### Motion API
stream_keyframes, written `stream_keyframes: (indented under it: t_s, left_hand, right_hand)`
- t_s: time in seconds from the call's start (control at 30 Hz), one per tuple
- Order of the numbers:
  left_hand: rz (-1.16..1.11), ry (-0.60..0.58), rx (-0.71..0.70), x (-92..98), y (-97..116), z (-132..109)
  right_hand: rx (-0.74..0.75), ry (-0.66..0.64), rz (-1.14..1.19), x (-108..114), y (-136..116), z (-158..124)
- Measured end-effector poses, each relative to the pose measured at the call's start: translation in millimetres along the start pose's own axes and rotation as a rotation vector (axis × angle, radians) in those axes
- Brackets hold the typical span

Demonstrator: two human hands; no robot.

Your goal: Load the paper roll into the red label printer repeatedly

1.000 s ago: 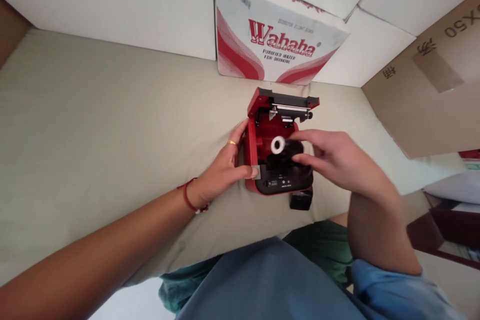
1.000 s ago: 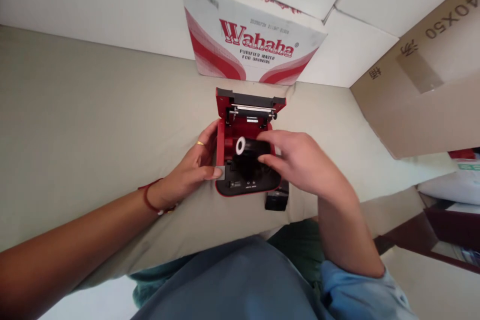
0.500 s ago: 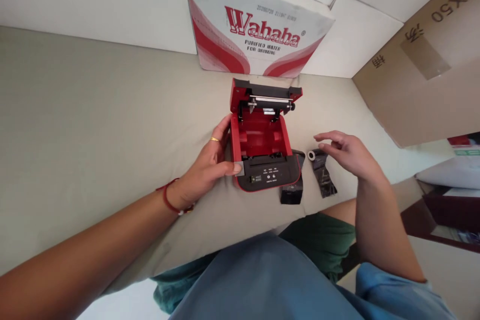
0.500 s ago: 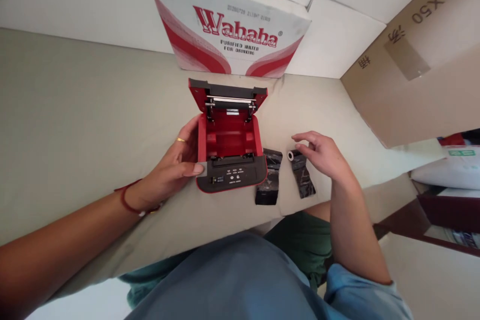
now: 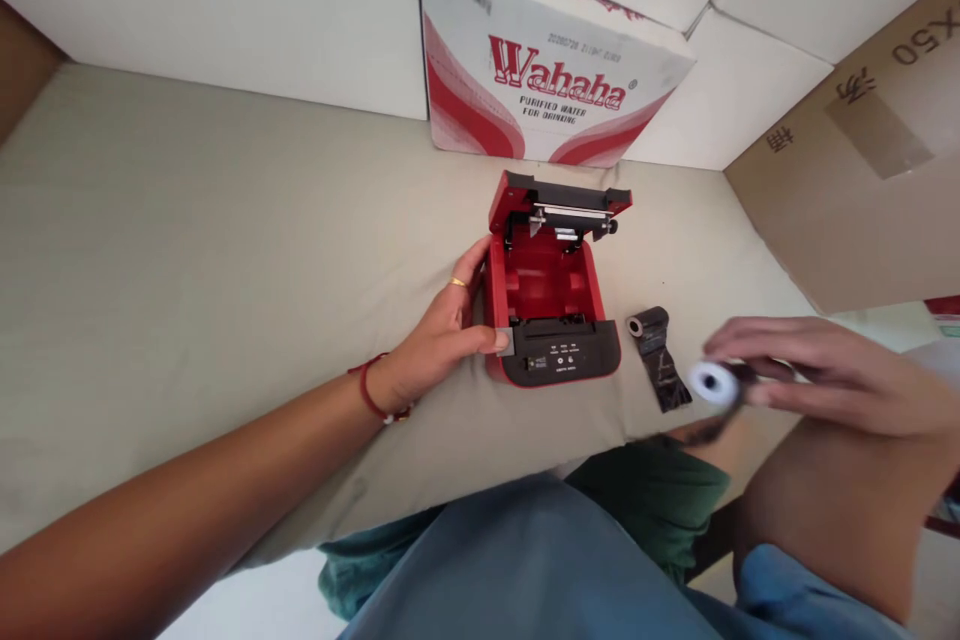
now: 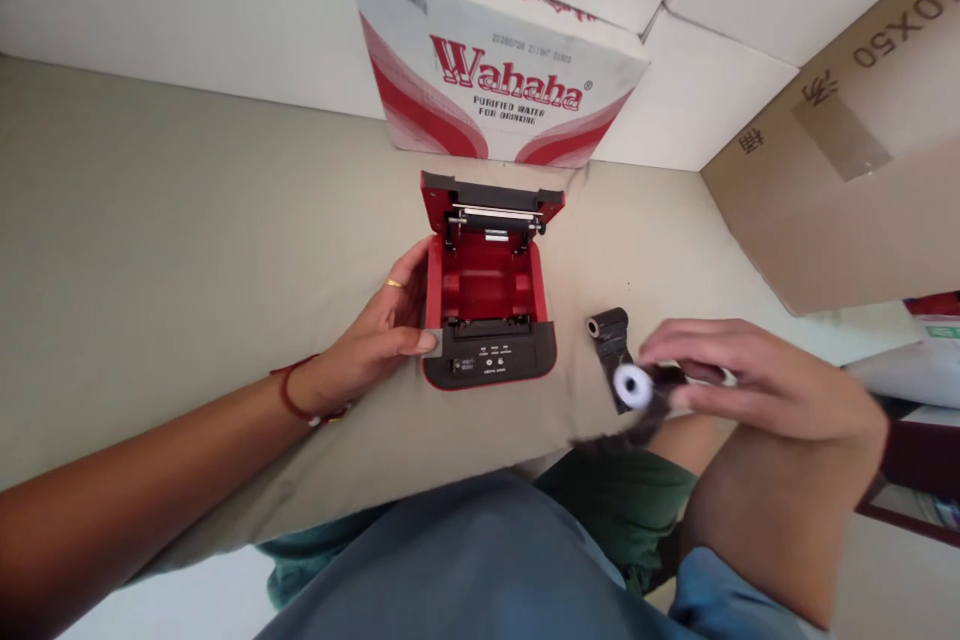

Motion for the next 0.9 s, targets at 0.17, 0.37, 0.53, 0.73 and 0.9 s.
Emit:
stream_keyframes:
  t_s: [0.17,0.37,0.53,0.73,0.9]
  left_hand:
    - [0.021,0.006,-0.022,1.1,1.3,0.5]
    - [0.058,0.002,-0.082,0.1,5.3,2.3]
    - [0.053,0.028,-0.059,1.1,5.9,3.6]
    - [0.079,0.018,-0.074,1.9,5.6,4.7]
    - [0.103,0.006,-0.085,1.5,8.1,5.0]
  right_hand:
    - [0.061,0.019,0.027,-13.7,-62.5,37.2]
    - [0.063,-0.026,0.010,-44.7,-104.4,71.9]
    - [-0.155,-0.050,-0.279,-61.9,-112.1,97.9]
    - [-0.213,-0.035,-0.429,-68.9,-116.8,121.5]
    - [-0.067,0.053,-0.183,-60.1,-112.8,109.8]
Point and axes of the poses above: each hand's wrist, its own z-axis towards the middle knuckle, its own x-axis out of the back of the hand, y = z × x, the point moved 7 cm from there along z, towards the middle knuckle, and after that the axes turned 10 degrees about -x, right-handed, at the moved point
